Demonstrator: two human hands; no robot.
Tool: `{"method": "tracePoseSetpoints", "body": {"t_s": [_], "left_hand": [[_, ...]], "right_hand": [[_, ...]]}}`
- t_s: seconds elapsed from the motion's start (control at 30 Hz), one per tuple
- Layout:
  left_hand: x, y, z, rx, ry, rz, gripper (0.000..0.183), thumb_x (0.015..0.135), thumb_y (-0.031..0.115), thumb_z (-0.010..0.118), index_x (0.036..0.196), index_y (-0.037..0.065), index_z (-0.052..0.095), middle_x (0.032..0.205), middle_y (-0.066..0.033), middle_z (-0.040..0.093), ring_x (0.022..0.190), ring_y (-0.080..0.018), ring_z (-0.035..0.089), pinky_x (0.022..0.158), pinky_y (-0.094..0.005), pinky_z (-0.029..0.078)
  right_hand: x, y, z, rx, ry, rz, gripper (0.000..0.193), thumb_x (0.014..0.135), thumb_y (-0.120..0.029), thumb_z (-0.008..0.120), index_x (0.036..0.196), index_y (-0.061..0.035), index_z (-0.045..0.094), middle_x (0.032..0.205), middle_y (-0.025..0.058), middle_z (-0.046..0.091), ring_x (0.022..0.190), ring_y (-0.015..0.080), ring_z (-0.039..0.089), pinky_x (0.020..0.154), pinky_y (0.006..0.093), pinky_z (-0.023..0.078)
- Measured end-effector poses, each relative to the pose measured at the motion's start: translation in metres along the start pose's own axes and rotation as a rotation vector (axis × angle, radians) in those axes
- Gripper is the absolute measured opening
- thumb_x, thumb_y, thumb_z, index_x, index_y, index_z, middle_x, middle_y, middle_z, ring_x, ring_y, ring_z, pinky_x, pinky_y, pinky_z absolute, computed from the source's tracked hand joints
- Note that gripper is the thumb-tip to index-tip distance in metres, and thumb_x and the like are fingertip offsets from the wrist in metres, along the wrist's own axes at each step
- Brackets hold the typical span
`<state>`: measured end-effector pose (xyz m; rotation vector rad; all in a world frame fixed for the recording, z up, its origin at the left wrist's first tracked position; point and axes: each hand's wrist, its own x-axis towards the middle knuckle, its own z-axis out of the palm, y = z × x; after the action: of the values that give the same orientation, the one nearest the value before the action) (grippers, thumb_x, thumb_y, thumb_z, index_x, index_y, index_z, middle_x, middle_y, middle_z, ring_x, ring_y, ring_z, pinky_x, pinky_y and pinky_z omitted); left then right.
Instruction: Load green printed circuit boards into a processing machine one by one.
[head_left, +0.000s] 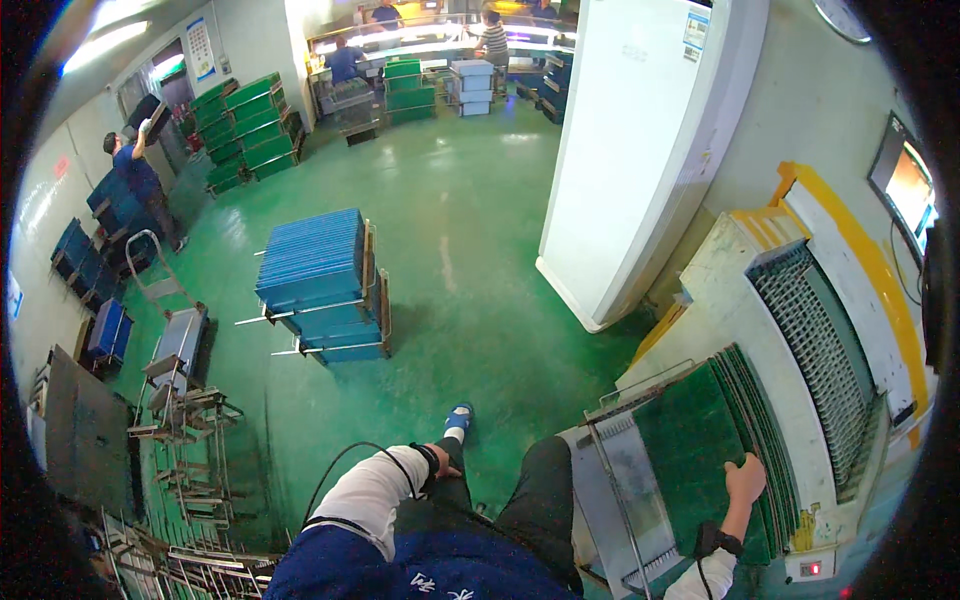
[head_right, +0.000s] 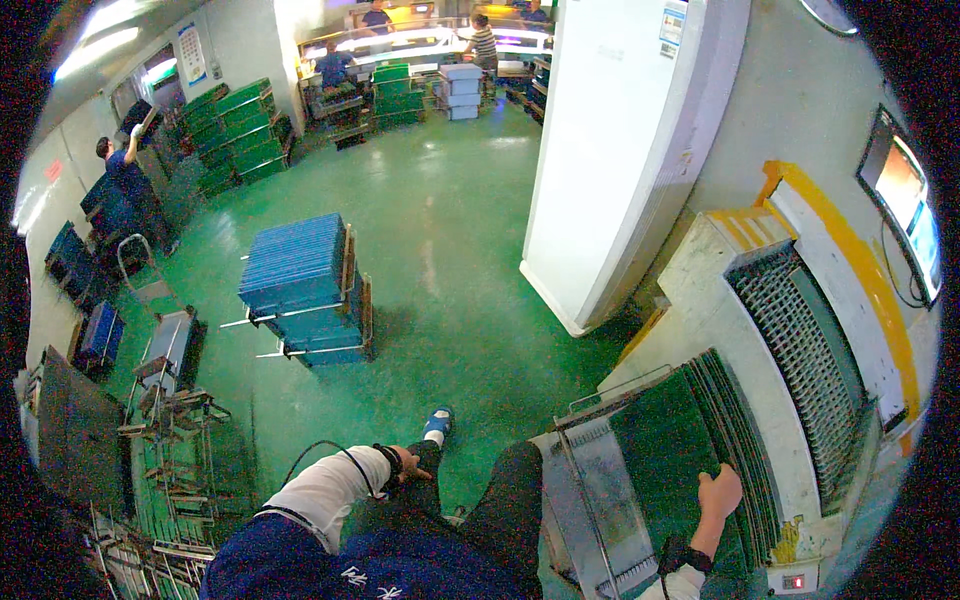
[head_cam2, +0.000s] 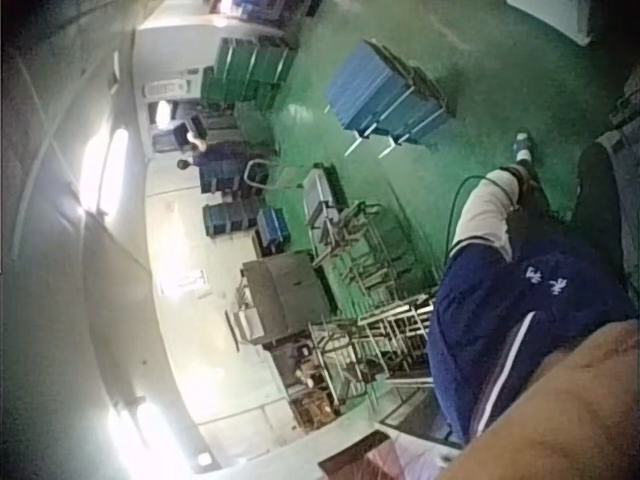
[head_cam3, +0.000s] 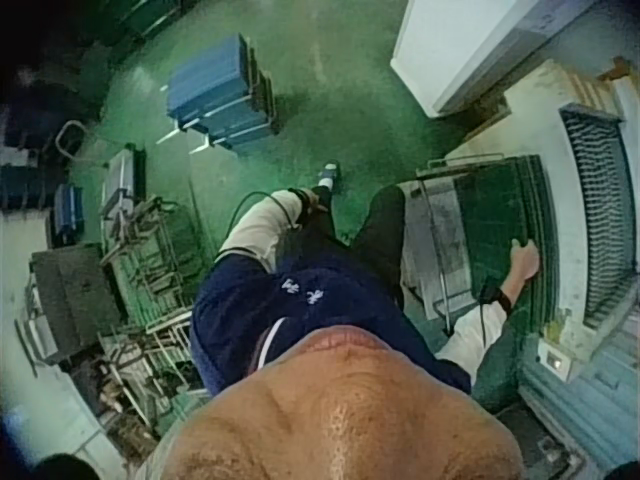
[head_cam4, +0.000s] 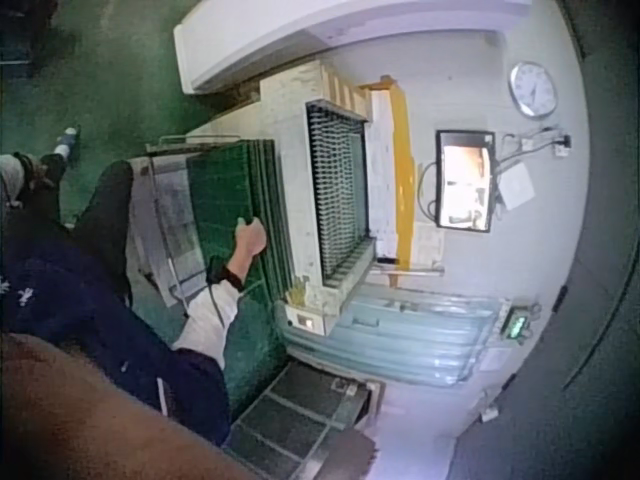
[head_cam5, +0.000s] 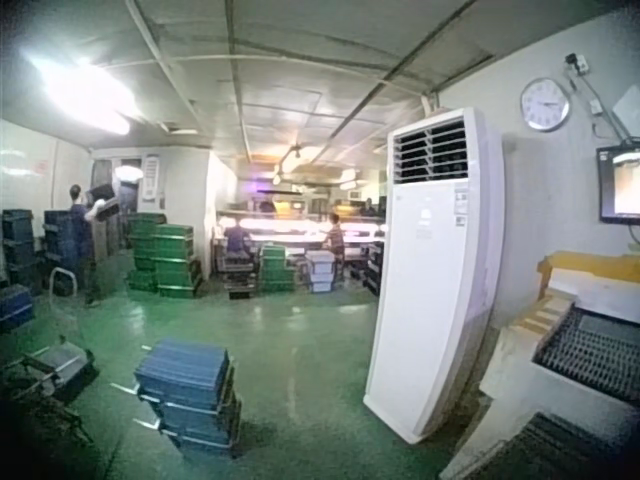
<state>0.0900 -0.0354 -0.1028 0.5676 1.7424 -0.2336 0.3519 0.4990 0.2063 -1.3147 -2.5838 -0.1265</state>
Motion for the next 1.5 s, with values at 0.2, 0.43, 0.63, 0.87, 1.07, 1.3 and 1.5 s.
{"method": "tracePoseSetpoints", "body": {"t_s": [0.2,0.43,0.63,0.87,1.07,1.3,1.5], "left_hand": [[0.008,-0.012,0.01,0.022,-0.009,-0.013,0.101,0.066,0.086,0.034,0.126,0.005,0.04,0.096,-0.0092,0.066,0.1,-0.0311,0.058,0.086,-0.0462,0.043],[-0.049,0.02,-0.011,0.18,0.106,0.133,0.099,0.067,0.086,0.032,0.123,0.005,0.046,0.089,-0.0059,0.068,0.097,-0.0288,0.06,0.085,-0.0451,0.044],[-0.024,0.01,-0.002,0.131,0.051,-0.03,0.103,0.067,0.086,0.031,0.132,0.007,0.036,0.093,-0.0065,0.067,0.097,-0.0293,0.06,0.084,-0.0457,0.045],[-0.028,0.016,-0.008,0.141,0.03,-0.001,0.105,0.066,0.087,0.031,0.131,0.005,0.037,0.101,-0.0139,0.064,0.101,-0.0337,0.057,0.085,-0.0481,0.043],[-0.023,0.01,-0.001,0.113,0.059,-0.029,0.106,0.063,0.088,0.032,0.128,0.006,0.04,0.103,-0.0162,0.063,0.101,-0.0351,0.057,0.084,-0.0482,0.044],[-0.039,0.019,-0.006,0.153,0.107,-0.016,0.099,0.065,0.087,0.033,0.119,0.006,0.049,0.101,-0.0157,0.064,0.101,-0.0353,0.058,0.084,-0.0462,0.044],[-0.031,0.013,-0.001,0.11,0.102,-0.03,0.097,0.067,0.085,0.034,0.12,0.006,0.049,0.102,-0.0143,0.064,0.102,-0.035,0.058,0.084,-0.0455,0.045]], "right_hand": [[0.004,-0.003,0.009,0.014,0.019,-0.002,0.048,0.065,-0.025,0.074,0.104,-0.0016,0.061,0.099,0.0188,0.063,0.094,0.0345,0.059,0.081,0.0423,0.046],[0.002,-0.001,-0.006,-0.007,-0.097,0.062,0.047,0.065,-0.024,0.074,0.103,-0.0012,0.061,0.099,0.0188,0.063,0.093,0.0345,0.06,0.081,0.0424,0.046],[0.006,0.002,0.007,-0.008,-0.05,0.031,0.047,0.064,-0.024,0.075,0.102,-0.0009,0.061,0.099,0.0187,0.063,0.093,0.0342,0.06,0.08,0.0425,0.046],[0.005,0.006,0.004,-0.01,-0.047,0.034,0.045,0.063,-0.023,0.075,0.1,-0.0024,0.062,0.095,0.0192,0.063,0.089,0.0352,0.06,0.078,0.0433,0.047],[0.006,0.0,0.003,-0.015,-0.038,0.021,0.045,0.064,-0.024,0.075,0.101,-0.002,0.062,0.095,0.0191,0.063,0.089,0.0355,0.06,0.078,0.0434,0.047],[0.003,-0.002,-0.003,-0.016,-0.083,0.052,0.048,0.066,-0.024,0.073,0.105,-0.0004,0.059,0.102,0.0192,0.061,0.097,0.035,0.058,0.083,0.0426,0.045],[0.004,-0.001,0.001,-0.025,-0.015,-0.005,0.045,0.065,-0.024,0.075,0.102,-0.0026,0.062,0.096,0.0181,0.064,0.09,0.0342,0.06,0.078,0.0424,0.047]]}}
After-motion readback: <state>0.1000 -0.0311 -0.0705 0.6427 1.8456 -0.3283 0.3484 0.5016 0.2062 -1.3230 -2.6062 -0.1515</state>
